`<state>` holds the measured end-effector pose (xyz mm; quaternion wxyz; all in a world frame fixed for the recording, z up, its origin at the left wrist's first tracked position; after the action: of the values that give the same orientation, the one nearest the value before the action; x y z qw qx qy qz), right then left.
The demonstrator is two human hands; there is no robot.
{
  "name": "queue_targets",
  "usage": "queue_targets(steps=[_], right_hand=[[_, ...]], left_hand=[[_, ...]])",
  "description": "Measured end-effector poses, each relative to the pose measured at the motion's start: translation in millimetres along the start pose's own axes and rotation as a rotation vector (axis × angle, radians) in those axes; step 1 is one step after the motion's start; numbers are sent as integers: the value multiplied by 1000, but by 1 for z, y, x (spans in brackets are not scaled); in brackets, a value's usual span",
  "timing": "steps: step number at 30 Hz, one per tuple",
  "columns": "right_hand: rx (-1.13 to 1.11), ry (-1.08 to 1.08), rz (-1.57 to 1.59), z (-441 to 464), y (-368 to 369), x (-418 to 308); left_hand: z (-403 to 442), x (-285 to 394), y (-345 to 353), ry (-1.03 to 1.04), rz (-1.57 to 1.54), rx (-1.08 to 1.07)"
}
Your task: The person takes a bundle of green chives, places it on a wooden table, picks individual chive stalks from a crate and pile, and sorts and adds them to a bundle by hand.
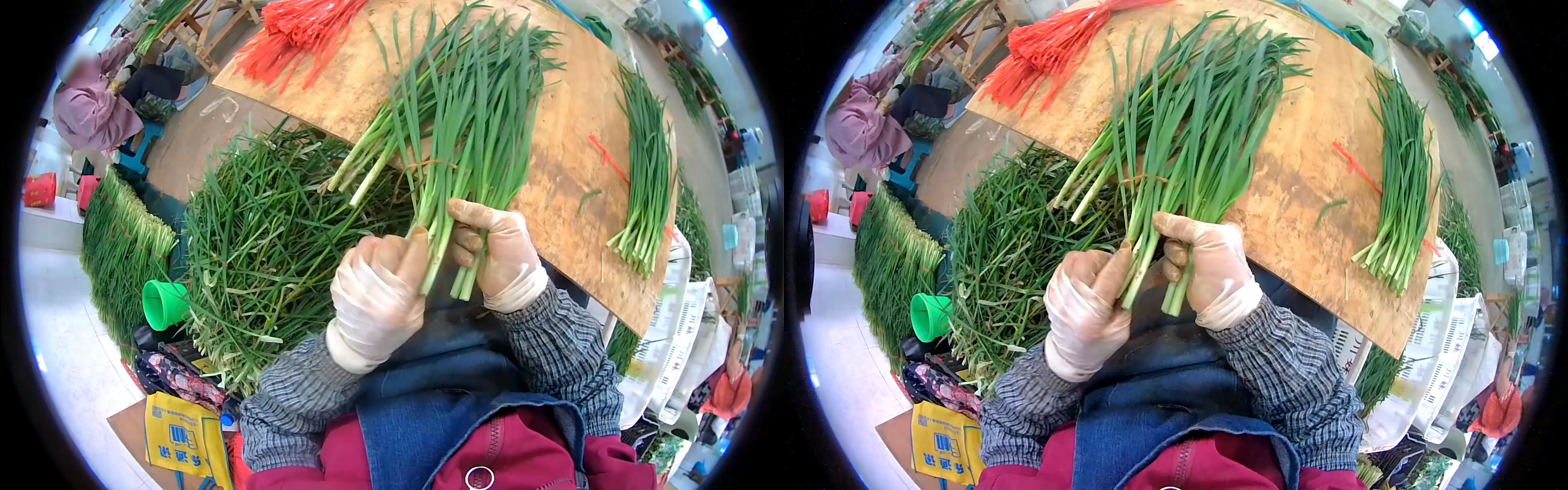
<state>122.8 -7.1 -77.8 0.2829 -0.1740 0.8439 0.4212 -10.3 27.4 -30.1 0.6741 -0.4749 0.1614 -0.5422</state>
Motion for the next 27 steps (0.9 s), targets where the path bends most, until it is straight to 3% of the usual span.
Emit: queue_targets(steps=[3,5,6,10,13,17,21,23,26,27], right_hand=[[-19,38,58,-3,-7,-1],[-39,38,79,-2,-16,2],[-36,37,84,-1,-19,3],[4,5,26,-6,-14,1],[-58,35,73,-6,-14,-1],[-106,65,150,-7,-15,-2],[-32,97,166,-7,-14,2],[-64,96,182,-6,-13,1],[-225,82,274,-3,-20,2],[-243,76,301,-2,-23,1]], left_hand=[[-8,-23,2,-204,-689,-66],[-11,-37,3,-389,-850,-93],[-7,-37,-2,-433,-833,-32],[18,-12,-15,-196,-596,32],[28,1,-7,-41,-443,-93],[29,-16,3,-238,-208,-179],[35,-1,18,-223,-322,-274],[31,-7,30,-288,-569,-163],[23,-14,42,-679,-1030,-153],[24,-16,37,-674,-1034,-87]])
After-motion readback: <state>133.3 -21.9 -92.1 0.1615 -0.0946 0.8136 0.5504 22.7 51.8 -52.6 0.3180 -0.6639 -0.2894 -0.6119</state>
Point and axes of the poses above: each hand's wrist, its own z-axis towards the middle knuckle, its own y-axis out of the palm, x = y × z, the point moved 5 cm from there along z, towards the middle knuckle, and after that the axes turned 4 degrees about -x, right-handed, at the moved point
